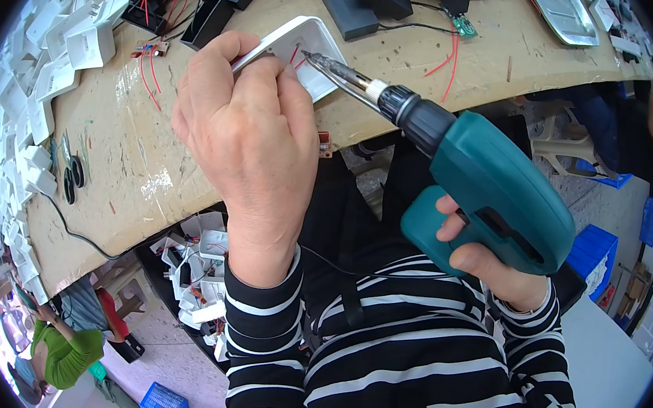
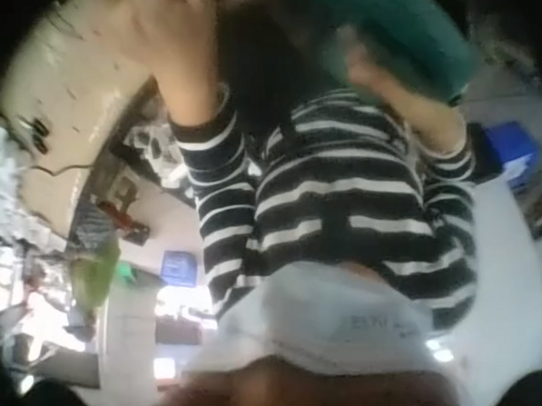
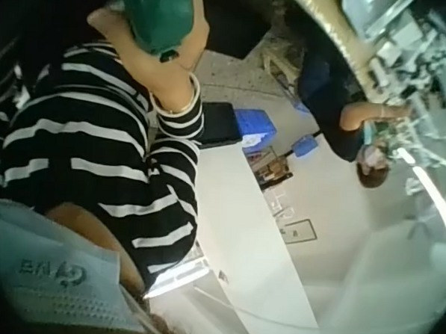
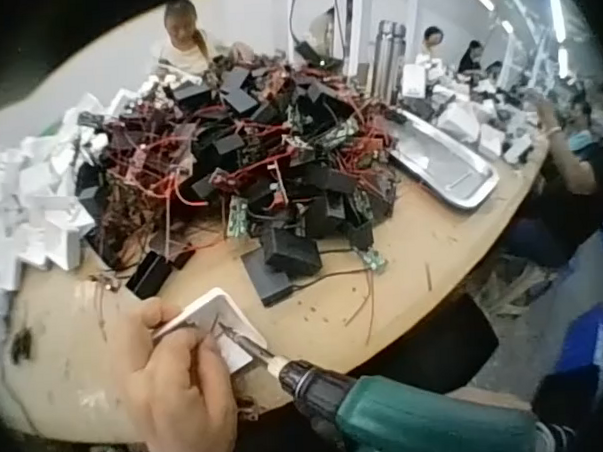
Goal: Assembling electronic components into plastic casings using a power tool at a manual workstation.
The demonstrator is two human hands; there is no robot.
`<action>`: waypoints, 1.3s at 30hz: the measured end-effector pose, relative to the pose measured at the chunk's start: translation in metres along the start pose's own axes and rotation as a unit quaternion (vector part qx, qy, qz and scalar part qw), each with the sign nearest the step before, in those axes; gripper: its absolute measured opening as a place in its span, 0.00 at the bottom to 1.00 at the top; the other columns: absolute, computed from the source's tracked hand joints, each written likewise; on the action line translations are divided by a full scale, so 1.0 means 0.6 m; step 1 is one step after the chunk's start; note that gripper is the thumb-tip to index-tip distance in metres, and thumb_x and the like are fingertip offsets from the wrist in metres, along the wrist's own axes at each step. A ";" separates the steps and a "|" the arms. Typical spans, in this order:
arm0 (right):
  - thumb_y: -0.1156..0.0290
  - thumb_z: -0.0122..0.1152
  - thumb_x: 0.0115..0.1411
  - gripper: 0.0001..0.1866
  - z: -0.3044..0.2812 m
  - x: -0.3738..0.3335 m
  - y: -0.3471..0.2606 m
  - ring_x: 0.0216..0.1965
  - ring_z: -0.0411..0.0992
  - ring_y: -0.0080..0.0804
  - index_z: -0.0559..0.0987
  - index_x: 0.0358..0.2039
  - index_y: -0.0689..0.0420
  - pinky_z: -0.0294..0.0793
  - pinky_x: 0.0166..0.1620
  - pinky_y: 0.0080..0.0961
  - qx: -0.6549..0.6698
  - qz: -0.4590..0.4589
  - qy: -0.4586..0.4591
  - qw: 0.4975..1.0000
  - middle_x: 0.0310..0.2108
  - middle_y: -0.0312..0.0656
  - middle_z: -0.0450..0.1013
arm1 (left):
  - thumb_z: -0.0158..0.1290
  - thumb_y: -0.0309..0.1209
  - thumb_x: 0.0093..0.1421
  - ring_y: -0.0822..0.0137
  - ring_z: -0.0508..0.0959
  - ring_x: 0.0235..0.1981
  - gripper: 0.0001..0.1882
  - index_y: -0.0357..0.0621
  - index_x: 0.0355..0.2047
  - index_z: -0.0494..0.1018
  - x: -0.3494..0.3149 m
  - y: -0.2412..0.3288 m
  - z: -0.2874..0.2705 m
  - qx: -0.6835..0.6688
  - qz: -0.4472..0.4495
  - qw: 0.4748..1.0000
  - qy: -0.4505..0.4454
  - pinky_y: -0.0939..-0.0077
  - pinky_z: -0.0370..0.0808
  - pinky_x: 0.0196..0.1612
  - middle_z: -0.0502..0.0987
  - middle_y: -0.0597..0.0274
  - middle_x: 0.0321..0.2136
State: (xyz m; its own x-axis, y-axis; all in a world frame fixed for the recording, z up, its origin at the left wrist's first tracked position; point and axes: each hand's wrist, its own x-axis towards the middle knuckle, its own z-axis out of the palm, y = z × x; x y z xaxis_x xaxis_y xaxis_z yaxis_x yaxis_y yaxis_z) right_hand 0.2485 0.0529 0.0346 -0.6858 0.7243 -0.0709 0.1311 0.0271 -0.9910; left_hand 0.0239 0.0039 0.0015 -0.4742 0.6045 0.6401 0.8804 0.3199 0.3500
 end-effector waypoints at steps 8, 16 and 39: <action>0.61 0.69 0.49 0.40 -0.033 -0.021 -0.001 0.34 0.73 0.29 0.61 0.56 0.69 0.74 0.39 0.23 0.049 -0.026 -0.055 0.997 0.50 0.59 0.67 | 0.54 0.23 0.46 0.59 0.71 0.39 0.04 0.37 0.24 0.75 0.003 -0.002 -0.003 -0.012 -0.009 1.000 -0.005 0.65 0.62 0.45 0.72 0.58 0.36; 0.56 0.68 0.48 0.42 -0.023 -0.011 -0.007 0.29 0.75 0.31 0.62 0.54 0.72 0.77 0.31 0.21 0.109 -0.049 0.012 0.993 0.47 0.63 0.67 | 0.53 0.24 0.46 0.59 0.71 0.38 0.04 0.37 0.24 0.75 0.004 -0.004 -0.001 -0.006 -0.006 1.000 -0.003 0.65 0.62 0.44 0.72 0.59 0.36; 0.58 0.68 0.49 0.42 -0.016 -0.017 -0.002 0.31 0.74 0.29 0.60 0.57 0.69 0.76 0.34 0.22 0.121 -0.019 -0.010 0.992 0.46 0.58 0.69 | 0.53 0.23 0.45 0.58 0.72 0.35 0.04 0.35 0.21 0.75 0.008 -0.014 0.003 -0.032 -0.008 0.999 0.010 0.65 0.65 0.39 0.73 0.57 0.32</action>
State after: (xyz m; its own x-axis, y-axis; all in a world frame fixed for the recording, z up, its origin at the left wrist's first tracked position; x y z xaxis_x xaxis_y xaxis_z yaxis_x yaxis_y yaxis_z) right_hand 0.2624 0.0520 0.0379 -0.7020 0.7115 -0.0324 -0.0699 -0.1141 -0.9910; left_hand 0.0145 0.0055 0.0003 -0.4896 0.5839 0.6476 0.8704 0.2829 0.4029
